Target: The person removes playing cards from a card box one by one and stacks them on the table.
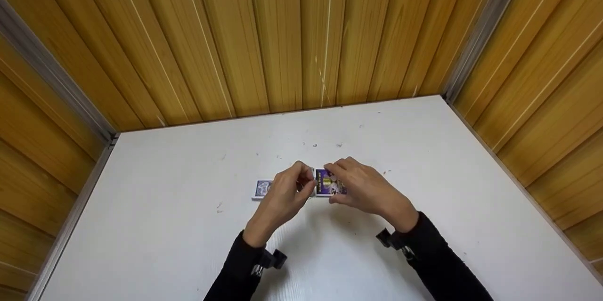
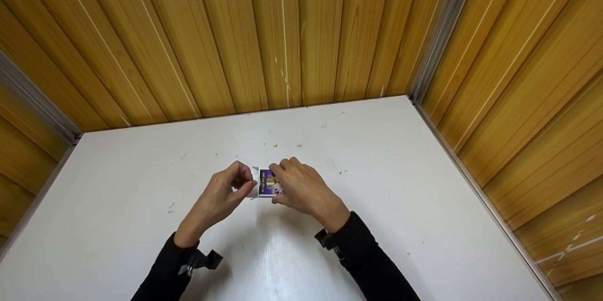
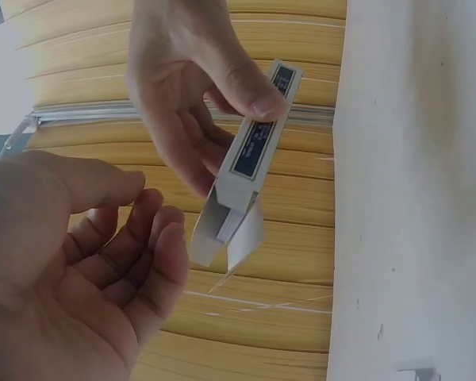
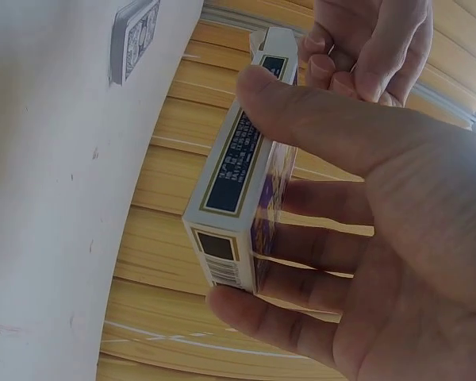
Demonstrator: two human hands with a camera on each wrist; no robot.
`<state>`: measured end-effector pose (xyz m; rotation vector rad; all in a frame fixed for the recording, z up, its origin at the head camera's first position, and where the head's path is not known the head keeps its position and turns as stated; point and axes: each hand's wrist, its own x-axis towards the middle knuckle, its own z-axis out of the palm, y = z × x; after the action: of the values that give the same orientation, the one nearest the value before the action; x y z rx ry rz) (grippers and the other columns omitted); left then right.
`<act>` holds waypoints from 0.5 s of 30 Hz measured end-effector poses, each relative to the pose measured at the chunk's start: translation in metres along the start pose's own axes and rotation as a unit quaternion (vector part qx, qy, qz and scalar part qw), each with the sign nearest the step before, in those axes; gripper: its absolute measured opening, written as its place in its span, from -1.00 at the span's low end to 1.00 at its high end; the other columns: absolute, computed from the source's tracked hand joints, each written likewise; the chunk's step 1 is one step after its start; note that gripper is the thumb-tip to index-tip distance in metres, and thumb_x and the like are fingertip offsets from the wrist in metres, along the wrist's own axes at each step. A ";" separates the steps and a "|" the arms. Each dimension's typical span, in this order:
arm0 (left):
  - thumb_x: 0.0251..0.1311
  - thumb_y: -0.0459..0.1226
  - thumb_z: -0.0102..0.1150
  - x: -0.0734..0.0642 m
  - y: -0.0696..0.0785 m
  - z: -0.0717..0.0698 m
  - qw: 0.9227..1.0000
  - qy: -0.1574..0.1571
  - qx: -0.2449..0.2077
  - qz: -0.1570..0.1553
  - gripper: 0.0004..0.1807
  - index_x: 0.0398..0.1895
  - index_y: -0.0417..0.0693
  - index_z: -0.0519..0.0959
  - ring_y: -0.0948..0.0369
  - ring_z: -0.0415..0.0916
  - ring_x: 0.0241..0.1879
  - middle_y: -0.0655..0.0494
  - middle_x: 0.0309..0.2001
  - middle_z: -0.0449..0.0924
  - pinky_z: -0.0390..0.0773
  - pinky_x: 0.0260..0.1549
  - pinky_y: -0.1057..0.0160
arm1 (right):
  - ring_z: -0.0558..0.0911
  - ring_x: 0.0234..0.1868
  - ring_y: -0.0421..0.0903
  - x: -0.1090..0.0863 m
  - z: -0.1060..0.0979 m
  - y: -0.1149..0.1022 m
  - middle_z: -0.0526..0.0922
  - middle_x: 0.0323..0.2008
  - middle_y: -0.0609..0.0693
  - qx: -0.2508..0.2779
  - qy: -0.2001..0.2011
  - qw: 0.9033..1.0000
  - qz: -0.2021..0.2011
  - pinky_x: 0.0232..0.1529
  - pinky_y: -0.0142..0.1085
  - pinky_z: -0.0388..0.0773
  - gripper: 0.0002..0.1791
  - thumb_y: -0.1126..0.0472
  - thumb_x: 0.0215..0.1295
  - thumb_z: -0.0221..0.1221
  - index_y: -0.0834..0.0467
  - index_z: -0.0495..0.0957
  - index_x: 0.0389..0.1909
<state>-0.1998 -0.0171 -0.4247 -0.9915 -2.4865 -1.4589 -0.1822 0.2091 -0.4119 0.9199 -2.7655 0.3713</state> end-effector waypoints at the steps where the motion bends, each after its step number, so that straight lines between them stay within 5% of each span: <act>1: 0.37 -0.45 0.22 0.000 0.000 0.002 1.000 0.005 0.002 -0.005 -0.89 -0.24 -0.13 0.47 0.29 0.49 -0.38 0.15 -0.36 0.56 0.57 -0.40 0.33 | 0.60 0.05 0.04 0.000 0.001 0.000 0.62 0.06 0.16 0.000 0.000 1.000 -0.004 -0.05 -0.10 0.64 -0.20 0.00 0.13 0.54 0.27 0.46 0.31; 15: 0.26 -0.54 0.16 0.001 -0.010 0.010 0.998 0.040 0.011 -0.049 -0.83 -0.29 -0.16 0.42 0.32 0.42 -0.47 0.13 -0.44 0.51 0.45 -0.51 0.38 | 0.60 0.11 0.04 0.003 -0.001 -0.003 0.63 0.09 0.15 0.003 0.014 1.000 -0.012 -0.01 -0.10 0.64 -0.18 0.00 0.11 0.55 0.26 0.46 0.32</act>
<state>-0.2040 -0.0112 -0.4371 -0.8030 -2.5207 -1.4640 -0.1825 0.2057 -0.4101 0.9413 -2.7279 0.3852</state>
